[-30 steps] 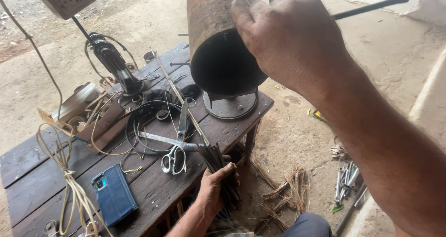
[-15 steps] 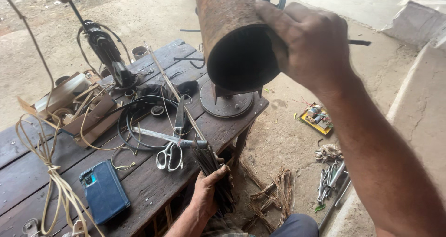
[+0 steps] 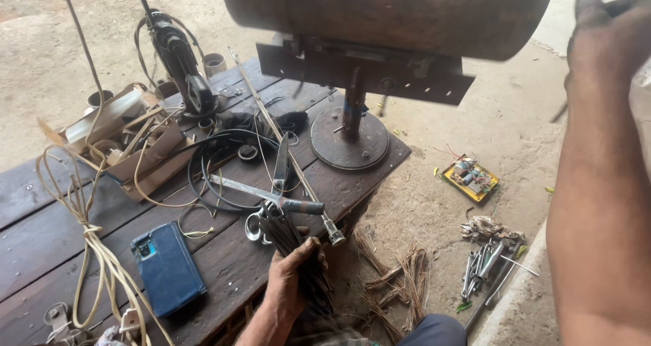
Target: The person repeatedly inserts thin metal rods into a large cylindrical metal container and scrapes the interior surface with the rods. The person holds a bundle of rods in one hand and uses the other to push and rotate them inside the cylinder, then removes them and repeats the process.
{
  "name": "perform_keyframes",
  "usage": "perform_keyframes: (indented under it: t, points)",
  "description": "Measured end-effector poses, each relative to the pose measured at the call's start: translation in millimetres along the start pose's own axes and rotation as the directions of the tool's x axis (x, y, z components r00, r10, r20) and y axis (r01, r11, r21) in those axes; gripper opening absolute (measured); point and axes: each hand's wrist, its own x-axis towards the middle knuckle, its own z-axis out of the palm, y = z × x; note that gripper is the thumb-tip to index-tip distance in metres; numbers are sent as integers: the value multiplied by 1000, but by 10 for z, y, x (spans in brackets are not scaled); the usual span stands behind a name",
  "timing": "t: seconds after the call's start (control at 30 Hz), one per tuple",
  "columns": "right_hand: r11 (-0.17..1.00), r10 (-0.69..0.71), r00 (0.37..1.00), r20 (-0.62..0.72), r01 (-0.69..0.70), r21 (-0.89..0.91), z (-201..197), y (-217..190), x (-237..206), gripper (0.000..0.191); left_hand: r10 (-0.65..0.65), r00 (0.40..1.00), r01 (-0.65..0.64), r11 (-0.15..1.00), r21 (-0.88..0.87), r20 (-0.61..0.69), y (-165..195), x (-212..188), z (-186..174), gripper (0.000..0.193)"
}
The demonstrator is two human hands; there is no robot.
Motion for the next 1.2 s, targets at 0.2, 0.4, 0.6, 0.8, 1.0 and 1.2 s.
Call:
perform_keyframes:
  t: [0.2, 0.4, 0.6, 0.8, 1.0, 1.2]
  points:
    - [940, -312, 916, 252, 337, -61, 50, -505, -708, 23, 25, 1000, -25, 999, -46, 2, 124, 64, -105, 43]
    - [916, -378, 858, 349, 402, 4, 717, -1363, -1617, 48, 12, 1000, -11, 999, -49, 15, 104, 85, -95, 43]
    - [955, -85, 854, 514, 218, -204, 1533, -1805, -2070, 76, -13, 1000, 13, 998, -55, 9, 44, 77, -87, 41]
    - [938, -162, 914, 373, 260, -231, 1859, -1921, -2047, 86, 29, 999, -30, 999, -23, -46, 113, 80, -126, 42]
    - [927, -99, 876, 471, 253, -276, 1855, -2011, -2056, 59, 12, 997, -11, 1000, 8, -75, 103, 56, -72, 40]
    - [938, -134, 878, 460, 262, -227, 1518, -1830, -2048, 48, 18, 999, -20, 999, -50, -41, 125, -41, -79, 40]
